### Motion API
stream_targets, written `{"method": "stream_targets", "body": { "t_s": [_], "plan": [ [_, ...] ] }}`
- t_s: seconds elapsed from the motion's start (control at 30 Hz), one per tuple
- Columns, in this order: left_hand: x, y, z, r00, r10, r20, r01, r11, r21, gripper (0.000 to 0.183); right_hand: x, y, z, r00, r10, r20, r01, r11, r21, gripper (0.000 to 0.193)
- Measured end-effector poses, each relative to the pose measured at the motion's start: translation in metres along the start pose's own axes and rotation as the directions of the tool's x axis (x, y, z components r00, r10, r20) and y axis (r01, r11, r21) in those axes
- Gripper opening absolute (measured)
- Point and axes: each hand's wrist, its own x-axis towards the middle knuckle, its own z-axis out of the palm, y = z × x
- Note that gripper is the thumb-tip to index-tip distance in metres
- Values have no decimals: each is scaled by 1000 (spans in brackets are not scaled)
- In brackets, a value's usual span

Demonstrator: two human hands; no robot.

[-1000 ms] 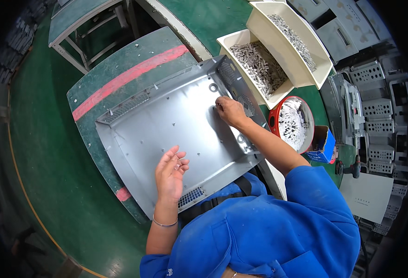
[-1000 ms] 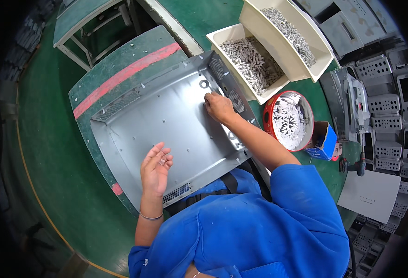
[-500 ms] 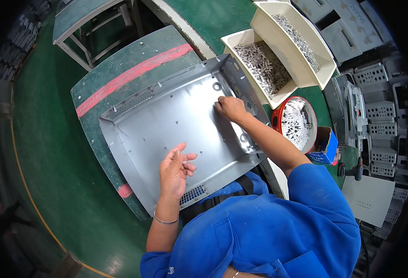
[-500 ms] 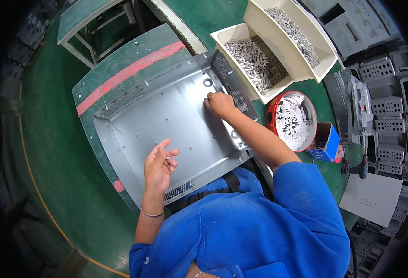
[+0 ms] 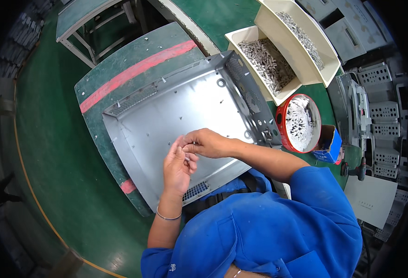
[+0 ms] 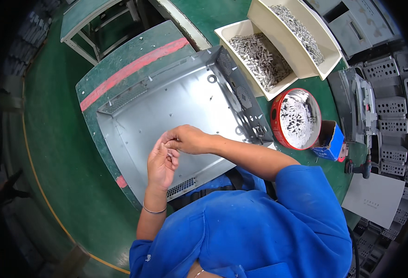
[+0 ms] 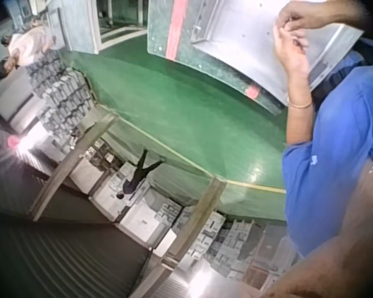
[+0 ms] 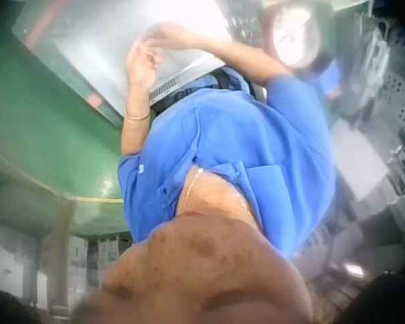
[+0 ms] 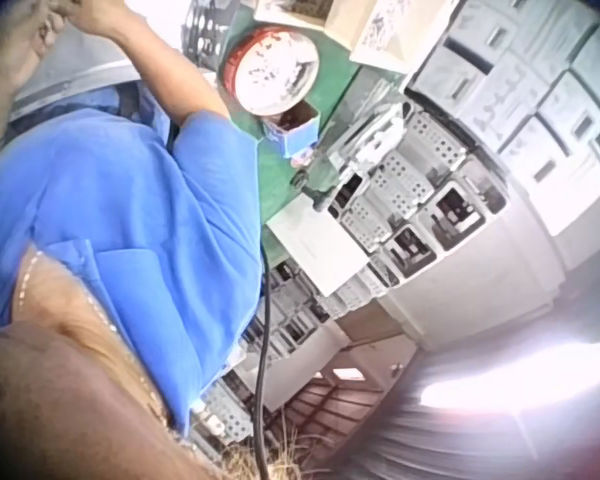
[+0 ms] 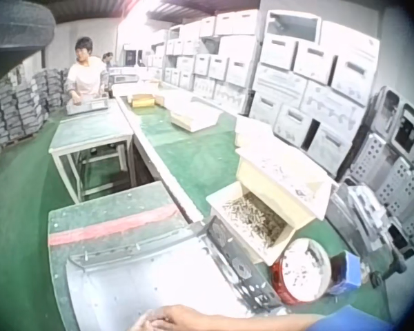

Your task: The person places small white plastic fasteners into pre-drilled holes on a metal chassis. They pick the fasteners from a red bowl and a white bin, inserting them one by one into the chassis. The person works at a green assembly table in a factory setting.

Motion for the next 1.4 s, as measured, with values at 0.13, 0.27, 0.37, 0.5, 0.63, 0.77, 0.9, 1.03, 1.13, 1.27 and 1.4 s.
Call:
{"method": "stream_targets", "body": {
  "t_s": [0.13,0.27,0.37,0.5,0.63,0.77,0.9,1.03,1.13,1.27,1.4],
  "plan": [
    [-4,4,13,999,30,-44,-30,1000,7,52,-4,5,-5,977,-90,192,-13,877,480,13],
    [-2,1,12,999,-42,-12,42,999,3,47,-18,15,-13,1000,4,28,-14,934,356,10],
    [-1,0,9,990,-66,-126,58,996,-70,38,-28,56,-34,898,89,-431,-210,947,-242,15],
    [0,1,6,980,-86,-178,54,983,-177,20,-43,96,-66,706,172,-687,-485,824,-291,16],
    [1,-2,4,985,-112,-135,85,978,-191,15,-45,109,-69,694,138,-706,-502,796,-338,15],
    [0,-1,4,985,-124,-122,98,975,-201,14,-44,120,-67,683,137,-718,-513,789,-338,14],
    [-1,-1,3,986,-115,-121,86,972,-219,14,-45,122,-65,682,120,-722,-538,750,-384,13],
    [-2,1,3,988,-108,-110,81,970,-230,14,-45,122,-64,672,105,-733,-556,725,-406,13],
    [-3,0,0,991,-96,-90,73,970,-230,15,-45,117,-62,646,145,-749,-588,721,-367,14],
    [-3,0,1,991,-99,-94,74,970,-233,14,-45,119,-63,658,170,-733,-608,695,-384,16],
    [-3,-1,3,988,-77,-134,49,978,-201,17,-44,118,-63,668,205,-715,-629,670,-395,19]
  ]
}}
